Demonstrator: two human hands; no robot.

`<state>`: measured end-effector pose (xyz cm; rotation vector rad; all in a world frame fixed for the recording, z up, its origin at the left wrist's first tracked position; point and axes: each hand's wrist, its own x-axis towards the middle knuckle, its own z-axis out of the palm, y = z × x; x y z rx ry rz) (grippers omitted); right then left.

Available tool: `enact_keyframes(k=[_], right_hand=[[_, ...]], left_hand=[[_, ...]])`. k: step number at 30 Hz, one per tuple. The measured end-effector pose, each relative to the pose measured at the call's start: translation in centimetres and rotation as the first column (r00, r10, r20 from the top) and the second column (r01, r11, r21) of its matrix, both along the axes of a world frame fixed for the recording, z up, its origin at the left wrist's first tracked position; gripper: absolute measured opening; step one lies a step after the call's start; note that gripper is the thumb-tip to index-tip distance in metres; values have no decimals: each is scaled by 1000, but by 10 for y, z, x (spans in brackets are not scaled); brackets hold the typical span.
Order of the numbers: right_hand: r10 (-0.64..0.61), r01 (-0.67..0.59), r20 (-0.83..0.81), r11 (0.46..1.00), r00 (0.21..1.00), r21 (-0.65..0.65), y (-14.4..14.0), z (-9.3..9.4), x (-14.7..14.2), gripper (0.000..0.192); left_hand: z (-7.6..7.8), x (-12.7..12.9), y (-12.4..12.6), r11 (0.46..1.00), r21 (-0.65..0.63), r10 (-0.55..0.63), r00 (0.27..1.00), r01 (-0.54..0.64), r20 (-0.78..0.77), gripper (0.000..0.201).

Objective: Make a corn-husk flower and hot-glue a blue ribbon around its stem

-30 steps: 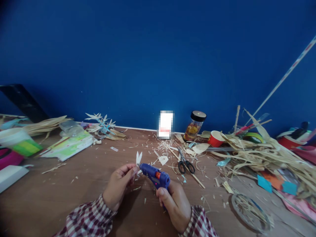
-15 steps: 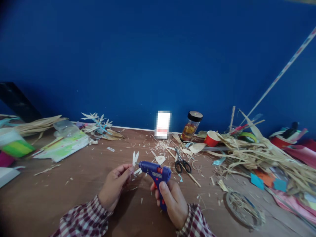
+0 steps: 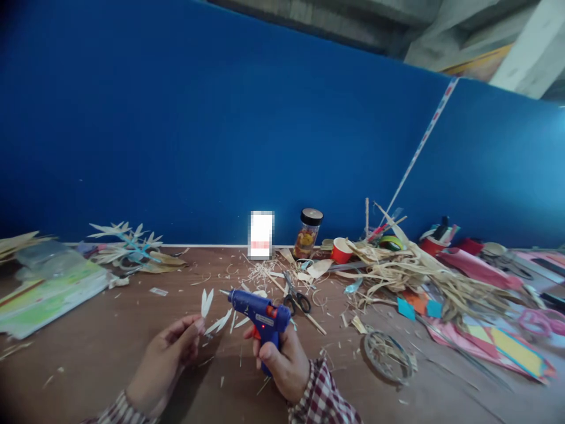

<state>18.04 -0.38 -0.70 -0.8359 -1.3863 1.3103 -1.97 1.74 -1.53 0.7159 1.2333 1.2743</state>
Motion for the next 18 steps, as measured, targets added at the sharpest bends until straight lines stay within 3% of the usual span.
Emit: enact_keyframes(k=[5, 9, 13, 18], right_hand=[[21, -22, 41, 999, 999, 33, -2, 3, 0, 49], [53, -52, 4, 991, 999, -125, -5, 12, -2, 45], [110, -106, -7, 942, 994, -319, -4, 21, 1, 50], [113, -82, 88, 952, 990, -295, 2, 23, 3, 50]], left_hand=[[0, 0, -1, 1000, 6, -10, 1000, 10, 4, 33], [-1, 2, -2, 999, 38, -38, 999, 37, 28, 27], [-3, 4, -1, 995, 84, -69, 994, 62, 85, 21], [-5, 7, -1, 998, 57, -44, 988, 36, 151, 20]])
